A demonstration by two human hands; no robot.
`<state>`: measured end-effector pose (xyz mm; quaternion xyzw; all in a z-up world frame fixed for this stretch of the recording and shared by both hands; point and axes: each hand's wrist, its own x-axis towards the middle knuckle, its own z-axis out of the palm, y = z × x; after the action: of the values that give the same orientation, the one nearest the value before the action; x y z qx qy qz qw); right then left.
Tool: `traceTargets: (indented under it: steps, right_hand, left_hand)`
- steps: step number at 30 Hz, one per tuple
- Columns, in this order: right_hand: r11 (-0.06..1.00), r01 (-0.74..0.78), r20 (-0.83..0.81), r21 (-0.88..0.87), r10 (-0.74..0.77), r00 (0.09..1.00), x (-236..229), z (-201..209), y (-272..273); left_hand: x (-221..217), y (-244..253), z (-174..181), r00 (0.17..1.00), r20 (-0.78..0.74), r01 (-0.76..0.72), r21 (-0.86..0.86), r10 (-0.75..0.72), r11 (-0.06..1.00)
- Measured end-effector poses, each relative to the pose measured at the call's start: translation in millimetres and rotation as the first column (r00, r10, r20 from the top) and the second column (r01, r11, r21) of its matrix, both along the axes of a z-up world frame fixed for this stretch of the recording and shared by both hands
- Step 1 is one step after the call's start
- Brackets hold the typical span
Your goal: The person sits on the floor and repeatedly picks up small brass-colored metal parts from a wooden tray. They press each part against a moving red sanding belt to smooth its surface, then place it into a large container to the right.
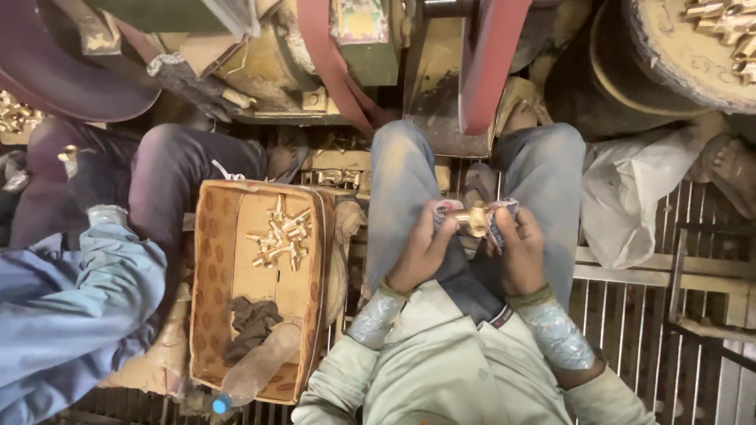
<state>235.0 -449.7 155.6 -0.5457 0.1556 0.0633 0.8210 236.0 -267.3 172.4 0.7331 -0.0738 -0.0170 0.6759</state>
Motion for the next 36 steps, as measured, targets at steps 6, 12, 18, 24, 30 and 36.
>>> traceTargets:
  steps: [6, 12, 18, 24, 30, 36]
  right_hand:
    - [0.931, -0.123, 0.22, -0.345, 0.207, 0.953, 13, -22, -23]
    - [0.965, -0.175, 0.24, -0.194, 0.219, 0.946, 16, -24, -28]
    - [0.798, -0.027, 0.286, -0.602, 0.247, 0.926, 18, 13, -22]
    - [0.782, 0.003, 0.281, -0.624, 0.22, 0.934, 23, 15, -18]
    - [0.89, -0.096, 0.174, -0.446, 0.192, 0.966, 54, -46, -32]
    - [0.927, -0.288, 0.075, -0.241, 0.314, 0.947, 106, -84, -67]
  left_hand:
    - [26, -1, -24, 0.991, -0.12, -0.067, -0.033, 0.063, 0.997]
    - [36, 3, -40, 0.995, -0.088, 0.055, 0.01, -0.054, 0.998]
    - [49, 12, -52, 0.918, -0.323, 0.114, -0.341, -0.231, 0.933]
    - [59, 12, -61, 0.926, -0.286, 0.147, -0.327, -0.246, 0.933]
    - [73, 6, -63, 0.921, -0.345, 0.181, -0.037, -0.183, 0.983]
    - [99, -17, -85, 0.935, -0.329, 0.046, -0.255, -0.132, 0.966]
